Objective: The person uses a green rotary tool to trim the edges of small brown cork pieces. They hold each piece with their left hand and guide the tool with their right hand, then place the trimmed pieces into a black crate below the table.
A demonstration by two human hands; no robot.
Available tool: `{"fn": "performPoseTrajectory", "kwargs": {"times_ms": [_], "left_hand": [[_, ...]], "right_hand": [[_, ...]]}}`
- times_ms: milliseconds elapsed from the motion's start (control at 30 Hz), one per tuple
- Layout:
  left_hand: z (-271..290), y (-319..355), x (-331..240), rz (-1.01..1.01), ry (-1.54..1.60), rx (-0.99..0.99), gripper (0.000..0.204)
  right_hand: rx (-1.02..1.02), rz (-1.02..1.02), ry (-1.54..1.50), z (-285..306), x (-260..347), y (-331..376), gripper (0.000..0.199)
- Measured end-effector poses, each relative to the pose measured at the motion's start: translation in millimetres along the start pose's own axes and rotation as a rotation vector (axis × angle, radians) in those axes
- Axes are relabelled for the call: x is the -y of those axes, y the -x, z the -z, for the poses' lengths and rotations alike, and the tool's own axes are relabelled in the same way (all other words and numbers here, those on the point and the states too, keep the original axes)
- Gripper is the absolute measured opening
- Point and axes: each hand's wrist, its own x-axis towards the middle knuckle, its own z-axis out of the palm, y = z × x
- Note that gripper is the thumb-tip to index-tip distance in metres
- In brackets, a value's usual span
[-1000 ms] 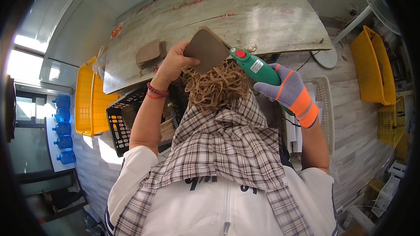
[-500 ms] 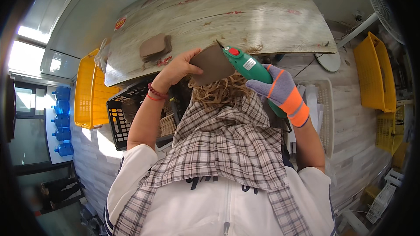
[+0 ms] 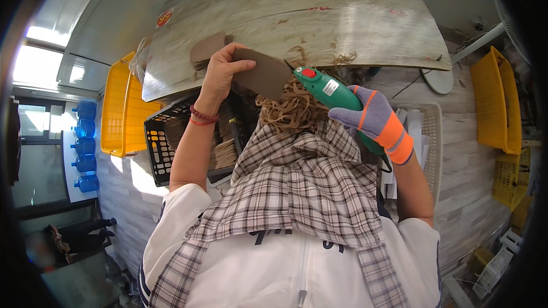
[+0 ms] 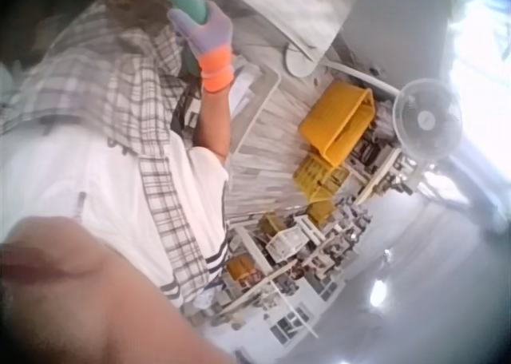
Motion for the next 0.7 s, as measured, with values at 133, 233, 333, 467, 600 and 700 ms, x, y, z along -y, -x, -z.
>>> {"fn": "performPoseTrajectory", "kwargs": {"times_ms": [133,233,333,467,600,700], "left_hand": [[-0.3,2.3,2.0,0.002,-0.041,0.037,0.019],[-2.3,3.2,3.0,0.015,-0.055,0.065,0.019],[-6.0,5.8,2.4,0.025,-0.09,0.1,0.018],[-13.3,10.1,-3.2,0.065,-0.137,0.136,0.018],[-14.0,14.4,-4.4,0.069,-0.183,0.195,0.019],[-18.2,22.4,-8.3,0.067,-0.247,0.216,0.019]], "right_hand": [[0.016,-0.002,0.024,-3.2,1.0,-2.1,0.04],[0.027,-0.002,0.009,-5.7,0.6,-4.7,0.04],[0.046,0.014,0.017,-7.8,-0.1,-7.1,0.04],[0.064,0.024,0.035,-11.0,2.3,-11.2,0.041],[0.075,0.024,0.017,-17.7,7.0,-13.2,0.042],[0.074,0.031,0.042,-21.8,9.7,-14.6,0.043]]}}
